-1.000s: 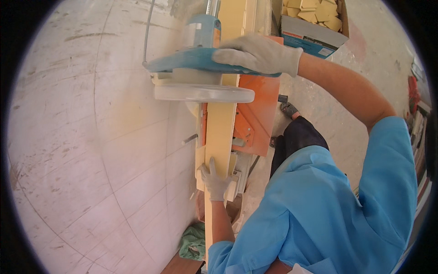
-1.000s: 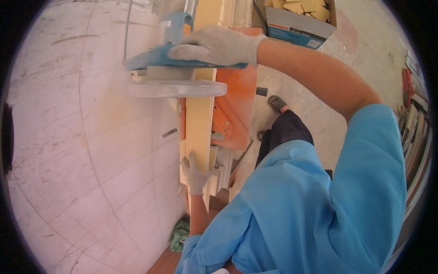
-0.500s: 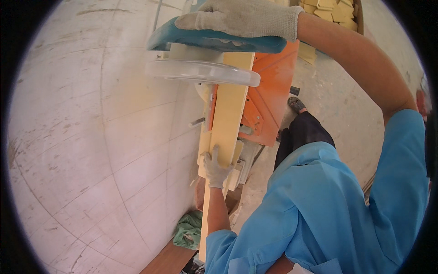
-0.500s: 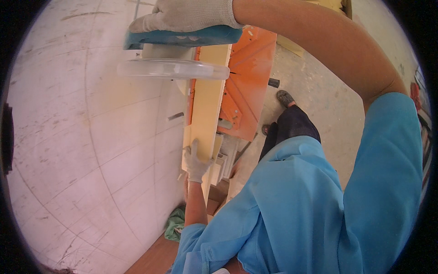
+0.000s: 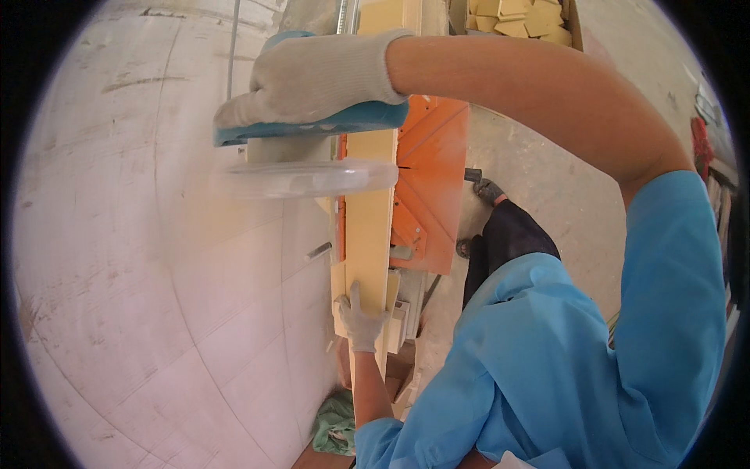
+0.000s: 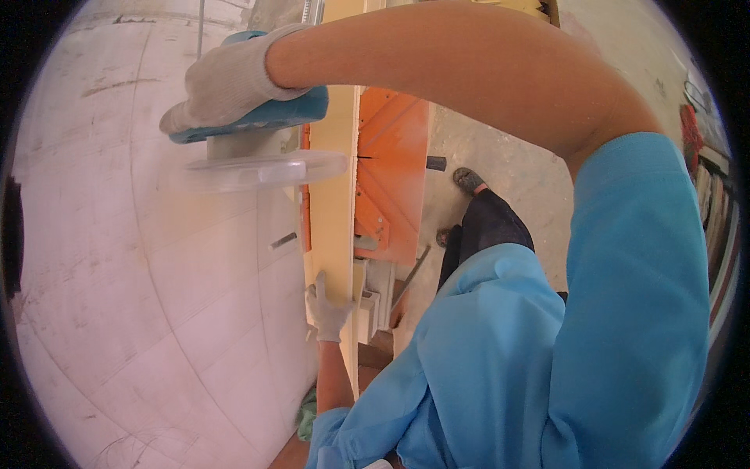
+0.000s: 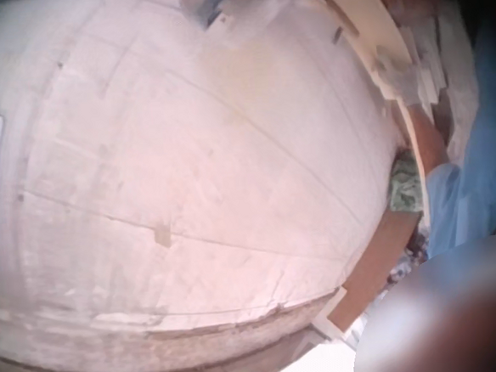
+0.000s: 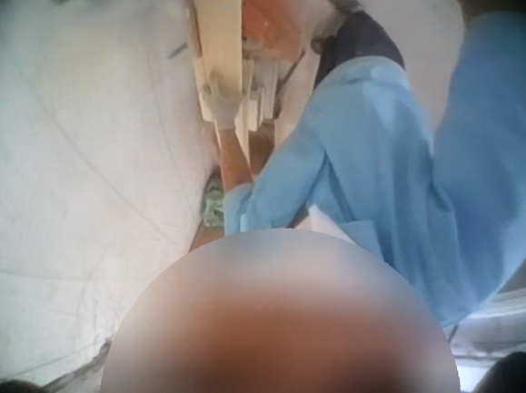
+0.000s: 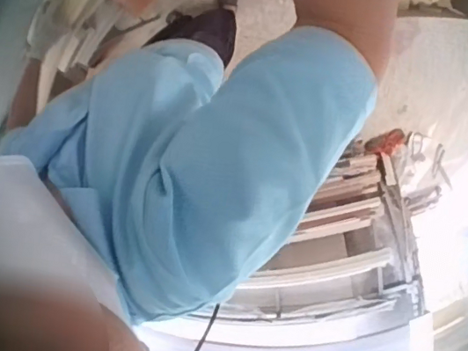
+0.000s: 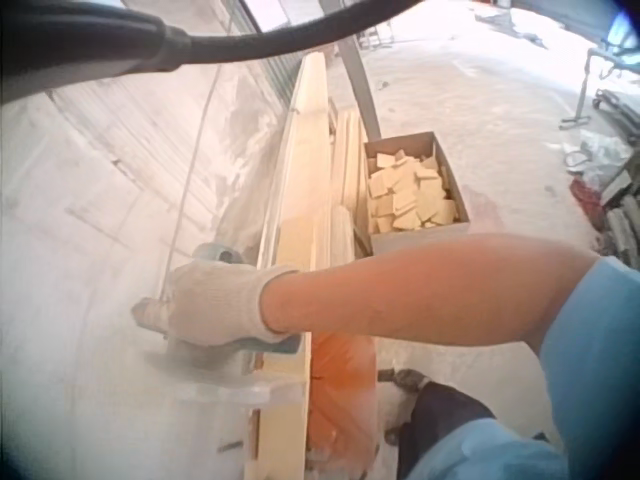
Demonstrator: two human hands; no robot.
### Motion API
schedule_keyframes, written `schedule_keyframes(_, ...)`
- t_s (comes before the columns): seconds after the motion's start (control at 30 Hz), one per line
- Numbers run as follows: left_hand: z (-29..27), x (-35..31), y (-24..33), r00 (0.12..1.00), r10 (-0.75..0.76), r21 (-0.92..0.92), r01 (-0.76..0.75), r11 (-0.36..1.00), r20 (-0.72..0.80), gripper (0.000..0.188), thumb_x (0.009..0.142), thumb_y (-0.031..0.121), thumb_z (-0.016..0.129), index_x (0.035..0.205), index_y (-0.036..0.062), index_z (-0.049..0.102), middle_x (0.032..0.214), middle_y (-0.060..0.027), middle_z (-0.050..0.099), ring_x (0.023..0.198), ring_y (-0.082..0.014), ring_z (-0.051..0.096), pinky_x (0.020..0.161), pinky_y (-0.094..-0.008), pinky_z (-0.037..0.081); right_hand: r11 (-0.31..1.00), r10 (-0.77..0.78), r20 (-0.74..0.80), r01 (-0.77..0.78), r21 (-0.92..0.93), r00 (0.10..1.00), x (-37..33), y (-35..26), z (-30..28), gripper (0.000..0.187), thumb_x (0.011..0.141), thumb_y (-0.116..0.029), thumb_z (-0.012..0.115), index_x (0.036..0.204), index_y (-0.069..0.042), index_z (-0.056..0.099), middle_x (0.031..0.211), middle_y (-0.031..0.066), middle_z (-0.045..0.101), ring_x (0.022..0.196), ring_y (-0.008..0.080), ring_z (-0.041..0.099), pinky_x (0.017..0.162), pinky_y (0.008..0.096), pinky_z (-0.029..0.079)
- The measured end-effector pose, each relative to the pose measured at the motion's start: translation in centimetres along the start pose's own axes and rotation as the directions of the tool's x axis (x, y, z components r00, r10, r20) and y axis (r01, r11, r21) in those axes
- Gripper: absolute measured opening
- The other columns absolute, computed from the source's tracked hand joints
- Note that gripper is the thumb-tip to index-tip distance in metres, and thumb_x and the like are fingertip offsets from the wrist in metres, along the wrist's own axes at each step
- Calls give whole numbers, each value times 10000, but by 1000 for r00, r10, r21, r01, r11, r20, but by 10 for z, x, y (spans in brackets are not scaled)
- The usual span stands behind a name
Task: The person uses a miter saw to cut small rectangular pieces from a long wooden plank. They position the plank, lower the saw to make cuts, and place the cut pieces into a cardboard box. The process is repeated multiple times.
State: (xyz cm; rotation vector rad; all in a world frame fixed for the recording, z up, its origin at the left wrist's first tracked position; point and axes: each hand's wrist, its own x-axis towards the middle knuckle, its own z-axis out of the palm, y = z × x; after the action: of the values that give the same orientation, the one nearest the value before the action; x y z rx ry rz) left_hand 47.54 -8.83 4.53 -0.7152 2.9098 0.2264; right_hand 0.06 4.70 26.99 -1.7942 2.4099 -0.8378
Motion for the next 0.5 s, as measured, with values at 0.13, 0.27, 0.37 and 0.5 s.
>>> schedule_keyframes(0.13,4,-2,-1,998,42,62,-39,997,-41,948,592,273,902,1423,96,483,1130,-226,550,979,-422,580,844,-529,504,990,119,116,-126,56,986,6,-5,-8,467,1074,-187,446,1499,-362,527,923,130,718,796,269,733,676,366,617)
schedule_keyframes(0.27,3,-9,-2,997,-65,-37,66,997,47,1015,581,338,921,1471,169,464,1300,-302,492,1168,-516,528,965,-594,472,999,5,39,-4,-33,999,4,-6,-9,458,1081,-188,445,1490,-364,553,936,118,721,795,251,733,696,355,626)
schedule_keyframes(0.37,1,-9,-4,995,-74,-62,78,995,63,1016,580,336,918,1474,181,463,1320,-293,485,1189,-514,512,984,-596,458,999,32,2,-32,19,999,1,-7,-10,435,1078,-191,460,1454,-362,598,933,114,720,784,249,729,680,362,620)
schedule_keyframes(0.5,-1,1,-1,992,-85,-91,94,991,92,1020,574,326,914,1478,200,460,1347,-284,467,1201,-505,499,991,-596,447,999,1,24,-2,39,1000,-5,-8,-16,433,1073,-163,473,1442,-341,613,894,108,716,737,246,722,637,362,613)
